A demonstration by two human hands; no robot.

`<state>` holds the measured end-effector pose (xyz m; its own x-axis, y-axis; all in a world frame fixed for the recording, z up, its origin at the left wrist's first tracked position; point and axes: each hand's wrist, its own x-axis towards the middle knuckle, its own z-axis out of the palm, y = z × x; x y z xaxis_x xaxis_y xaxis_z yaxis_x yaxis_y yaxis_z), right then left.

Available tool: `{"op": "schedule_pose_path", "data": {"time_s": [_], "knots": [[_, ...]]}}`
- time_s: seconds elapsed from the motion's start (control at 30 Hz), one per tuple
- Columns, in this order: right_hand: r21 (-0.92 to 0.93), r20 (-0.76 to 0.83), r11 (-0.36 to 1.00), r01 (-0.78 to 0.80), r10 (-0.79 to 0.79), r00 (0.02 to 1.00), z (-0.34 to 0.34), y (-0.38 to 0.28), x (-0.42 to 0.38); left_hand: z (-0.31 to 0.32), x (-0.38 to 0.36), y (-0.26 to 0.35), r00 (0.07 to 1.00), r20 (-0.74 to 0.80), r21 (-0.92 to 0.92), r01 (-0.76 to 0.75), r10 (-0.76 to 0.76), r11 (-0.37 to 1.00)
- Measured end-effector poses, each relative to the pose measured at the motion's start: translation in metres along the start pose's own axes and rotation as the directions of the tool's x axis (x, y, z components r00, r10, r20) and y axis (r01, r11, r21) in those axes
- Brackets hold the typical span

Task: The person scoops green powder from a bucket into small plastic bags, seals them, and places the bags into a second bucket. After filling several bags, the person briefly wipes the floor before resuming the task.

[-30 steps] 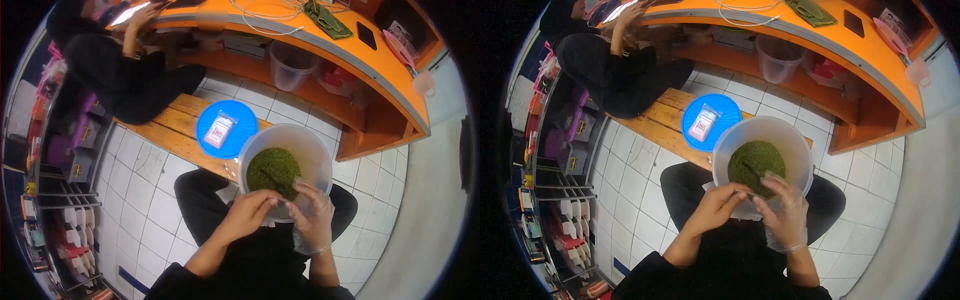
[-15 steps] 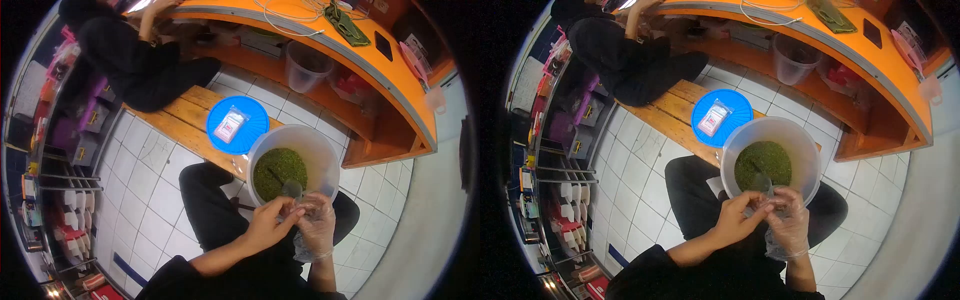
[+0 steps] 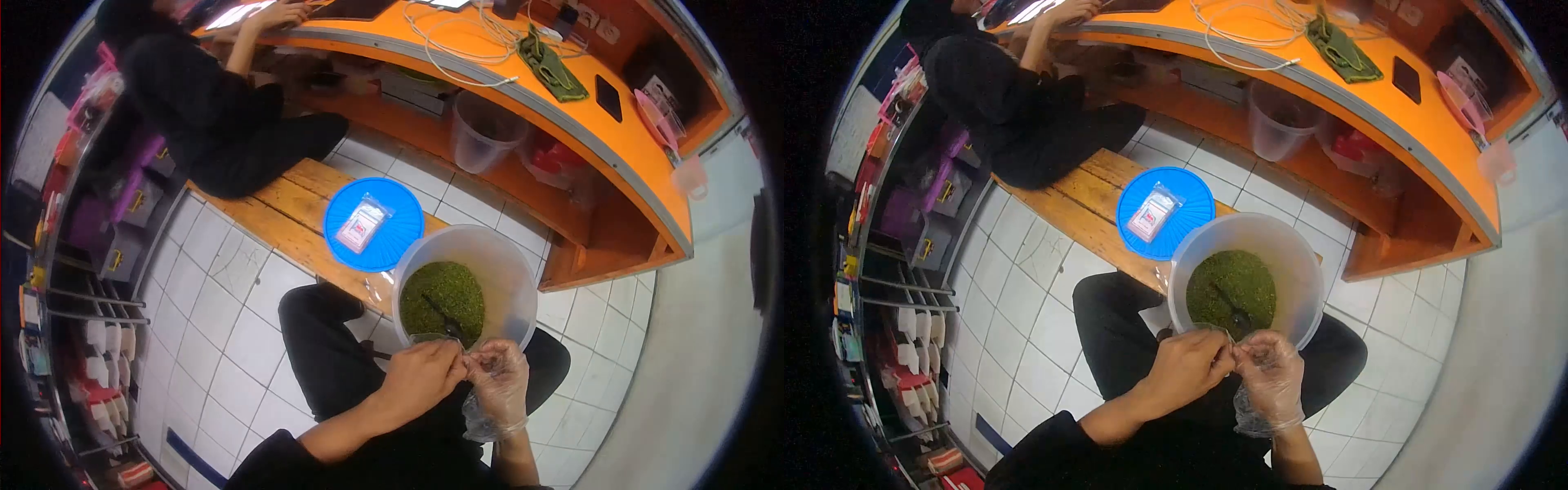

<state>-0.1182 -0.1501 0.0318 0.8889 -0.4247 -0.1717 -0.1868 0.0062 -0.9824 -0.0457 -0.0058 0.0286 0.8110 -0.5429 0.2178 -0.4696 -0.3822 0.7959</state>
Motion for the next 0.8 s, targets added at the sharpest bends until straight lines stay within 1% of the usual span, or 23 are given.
{"op": "schedule_pose_path", "data": {"time_s": [0.03,0.07,0.1,0.13,0.17,0.2,0.27,0.3,0.37,0.4,0.47,0.5,0.53,0.6,0.63,0.67,0.73,0.77,0.8], "knots": [[-0.039,-0.027,0.999,-0.016,0.015,1.0,0.001,0.0,-0.002,0.0,-0.002,0.001,1.0,0.01,0.018,0.003,-0.003,1.0],[-0.043,-0.014,0.999,-0.006,0.006,1.0,0.001,0.001,-0.003,-0.001,-0.002,0.001,1.0,0.018,0.038,0.005,-0.006,0.999],[-0.107,-0.017,0.993,0.056,-0.058,0.998,0.0,0.003,-0.005,-0.003,-0.003,0.004,1.0,0.001,0.044,0.006,-0.006,0.999],[-0.166,-0.022,0.979,0.116,-0.121,0.992,0.001,0.004,-0.007,-0.006,-0.003,0.008,1.0,0.018,0.068,0.021,-0.023,0.997],[-0.115,-0.034,0.989,0.09,-0.094,0.995,0.002,0.004,-0.009,-0.007,-0.004,0.01,0.998,0.04,0.092,0.035,-0.039,0.995],[-0.111,-0.033,0.989,0.097,-0.101,0.994,0.002,0.002,-0.007,-0.006,-0.004,0.01,0.999,0.036,0.097,0.03,-0.034,0.995],[-0.336,-0.019,0.927,0.165,-0.182,0.983,0.0,-0.004,-0.007,-0.001,-0.002,0.01,0.998,-0.043,0.001,0.051,-0.051,0.999],[-0.339,-0.026,0.926,0.167,-0.187,0.982,0.0,-0.01,-0.006,0.0,-0.002,0.01,0.998,-0.041,-0.004,0.043,-0.043,0.999],[-0.482,0.125,0.812,0.33,-0.309,0.943,0.002,-0.025,-0.002,0.003,-0.002,0.011,0.993,-0.11,-0.088,0.04,-0.049,0.995],[-0.492,0.113,0.809,0.322,-0.308,0.945,0.002,-0.028,0.0,0.004,-0.003,0.012,0.994,-0.101,-0.099,0.032,-0.042,0.995],[-0.491,0.223,0.784,0.38,-0.308,0.925,-0.002,-0.032,0.0,0.004,-0.002,0.01,0.993,-0.09,-0.164,0.064,-0.08,0.984],[-0.54,0.25,0.739,0.403,-0.316,0.915,-0.006,-0.028,0.0,0.004,-0.001,0.008,0.994,-0.082,-0.176,0.05,-0.066,0.983],[-0.553,0.237,0.733,0.397,-0.319,0.918,-0.007,-0.023,0.0,0.003,-0.001,0.006,0.996,-0.074,-0.151,0.042,-0.054,0.988],[-0.608,0.255,0.624,0.492,-0.433,0.865,-0.001,-0.012,-0.002,0.003,-0.001,0.005,0.997,-0.062,-0.135,0.03,-0.038,0.99],[-0.596,0.239,0.61,0.522,-0.487,0.84,0.004,-0.009,-0.004,0.004,-0.004,0.005,0.996,-0.023,-0.104,0.088,-0.091,0.991],[-0.598,0.237,0.608,0.522,-0.488,0.84,0.006,-0.007,-0.007,0.004,-0.005,0.005,0.989,0.013,-0.065,0.146,-0.146,0.987],[-0.711,0.232,0.543,0.446,-0.418,0.878,0.009,-0.001,-0.014,0.008,-0.006,0.004,0.988,0.009,-0.034,0.156,-0.156,0.987],[-0.735,0.235,0.504,0.454,-0.438,0.868,0.01,0.0,-0.015,0.01,-0.007,0.004,0.986,0.006,-0.003,0.167,-0.167,0.986],[-0.733,0.232,0.506,0.453,-0.441,0.867,0.01,0.004,-0.017,0.012,-0.008,0.004,0.986,0.007,0.002,0.164,-0.164,0.986]]}}
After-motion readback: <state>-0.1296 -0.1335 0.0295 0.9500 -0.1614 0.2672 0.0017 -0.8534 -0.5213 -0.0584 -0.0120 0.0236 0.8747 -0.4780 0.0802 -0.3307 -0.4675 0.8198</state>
